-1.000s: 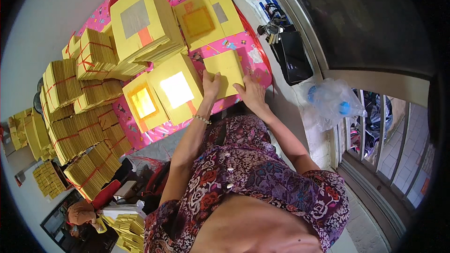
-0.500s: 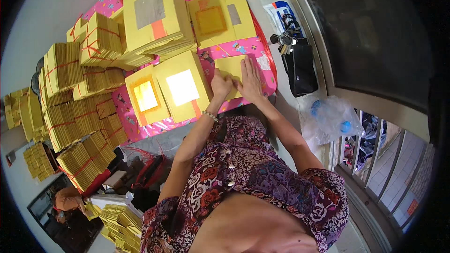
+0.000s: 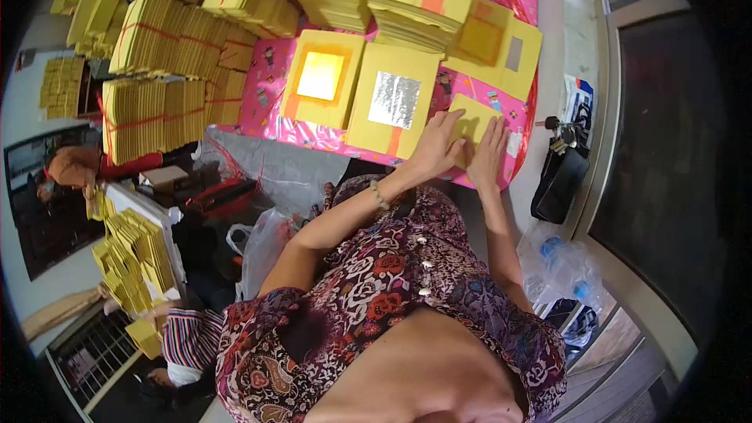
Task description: Folding and stacking yellow joss paper sheets.
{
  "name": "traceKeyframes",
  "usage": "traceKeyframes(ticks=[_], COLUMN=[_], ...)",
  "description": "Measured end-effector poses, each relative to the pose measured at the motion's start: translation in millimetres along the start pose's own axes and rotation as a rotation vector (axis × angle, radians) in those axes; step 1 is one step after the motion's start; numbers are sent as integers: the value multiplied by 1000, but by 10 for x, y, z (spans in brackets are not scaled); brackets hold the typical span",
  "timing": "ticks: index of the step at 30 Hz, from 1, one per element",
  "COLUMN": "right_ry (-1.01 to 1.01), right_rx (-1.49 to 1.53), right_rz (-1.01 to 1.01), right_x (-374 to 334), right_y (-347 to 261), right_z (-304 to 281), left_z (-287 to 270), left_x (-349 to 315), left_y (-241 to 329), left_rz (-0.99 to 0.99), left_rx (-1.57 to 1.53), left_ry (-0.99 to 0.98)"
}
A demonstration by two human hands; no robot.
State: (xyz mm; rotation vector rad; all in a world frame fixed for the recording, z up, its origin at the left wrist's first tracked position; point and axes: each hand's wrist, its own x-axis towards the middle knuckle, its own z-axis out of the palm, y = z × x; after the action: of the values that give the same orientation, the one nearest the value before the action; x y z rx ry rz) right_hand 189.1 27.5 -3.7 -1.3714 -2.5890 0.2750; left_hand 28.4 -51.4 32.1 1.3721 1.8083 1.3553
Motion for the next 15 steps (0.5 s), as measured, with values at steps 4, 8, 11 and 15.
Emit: traceKeyframes(ticks=[4, 8, 11, 15], right_ry=[-14, 37, 123, -11], right_rx=[6, -45, 60, 288], right_rz=[13, 25, -142, -338], right_x=[39, 99, 227, 405], right_y=[39, -94, -334, -892], right_z=[-42, -205, -403, -397], left_z=[-511, -938, -1196, -1492], left_x=[-237, -564, -808, -910], left_y=[-66, -409, -812, -1162], left_rz=[-56, -205, -301, -204], left_rx=[-197, -135, -56, 182], left_ry=[17, 215, 320, 420])
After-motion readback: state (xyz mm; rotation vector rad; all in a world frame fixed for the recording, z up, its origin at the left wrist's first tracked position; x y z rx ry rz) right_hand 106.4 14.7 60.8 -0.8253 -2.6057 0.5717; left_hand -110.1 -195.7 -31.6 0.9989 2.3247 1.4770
